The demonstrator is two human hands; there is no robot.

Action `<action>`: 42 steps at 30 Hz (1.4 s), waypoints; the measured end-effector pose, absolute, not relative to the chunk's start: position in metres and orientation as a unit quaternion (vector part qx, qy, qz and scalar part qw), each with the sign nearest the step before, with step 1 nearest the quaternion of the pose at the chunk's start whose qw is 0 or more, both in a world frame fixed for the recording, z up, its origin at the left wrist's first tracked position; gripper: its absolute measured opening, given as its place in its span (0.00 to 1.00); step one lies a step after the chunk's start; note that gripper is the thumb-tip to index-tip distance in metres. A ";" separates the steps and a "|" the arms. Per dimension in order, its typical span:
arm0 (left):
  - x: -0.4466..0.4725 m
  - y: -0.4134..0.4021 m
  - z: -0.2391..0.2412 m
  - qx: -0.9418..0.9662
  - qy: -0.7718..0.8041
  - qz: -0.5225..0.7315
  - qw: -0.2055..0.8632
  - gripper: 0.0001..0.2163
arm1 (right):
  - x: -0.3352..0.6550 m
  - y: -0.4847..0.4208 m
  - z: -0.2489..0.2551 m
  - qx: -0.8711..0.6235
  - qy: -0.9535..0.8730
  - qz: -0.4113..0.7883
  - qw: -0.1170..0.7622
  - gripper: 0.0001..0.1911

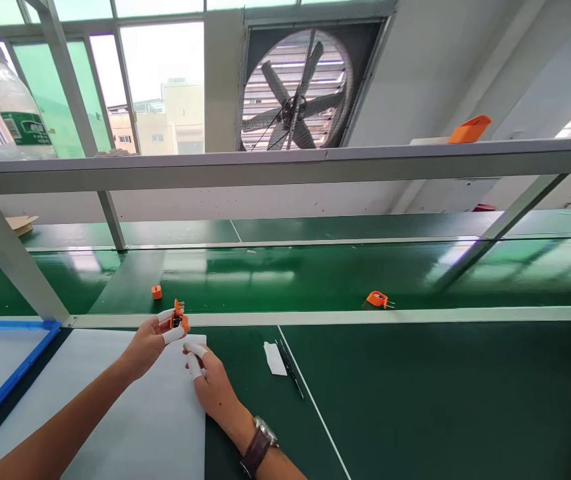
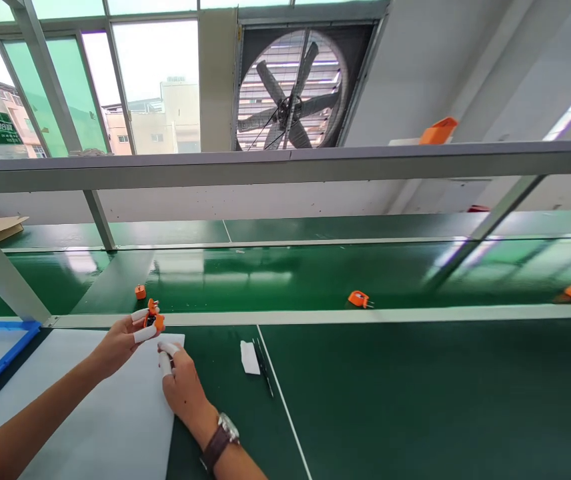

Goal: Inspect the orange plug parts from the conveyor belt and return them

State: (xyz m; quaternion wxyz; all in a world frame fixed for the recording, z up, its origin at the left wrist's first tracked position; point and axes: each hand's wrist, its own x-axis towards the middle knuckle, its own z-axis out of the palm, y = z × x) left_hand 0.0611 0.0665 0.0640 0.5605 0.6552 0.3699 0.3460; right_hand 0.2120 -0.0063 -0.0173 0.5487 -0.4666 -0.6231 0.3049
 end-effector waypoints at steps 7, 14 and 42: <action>0.022 0.009 0.062 0.598 0.339 0.303 0.660 0.18 | 0.201 -0.016 0.000 -0.438 -0.556 0.372 0.601 0.15; 0.013 -0.009 0.048 0.623 0.340 0.291 0.641 0.13 | 0.193 -0.027 -0.001 -0.396 -0.566 0.406 0.598 0.12; 0.003 -0.005 0.022 0.540 0.379 0.350 0.664 0.16 | 0.201 -0.029 -0.005 -0.377 -0.794 0.128 0.459 0.27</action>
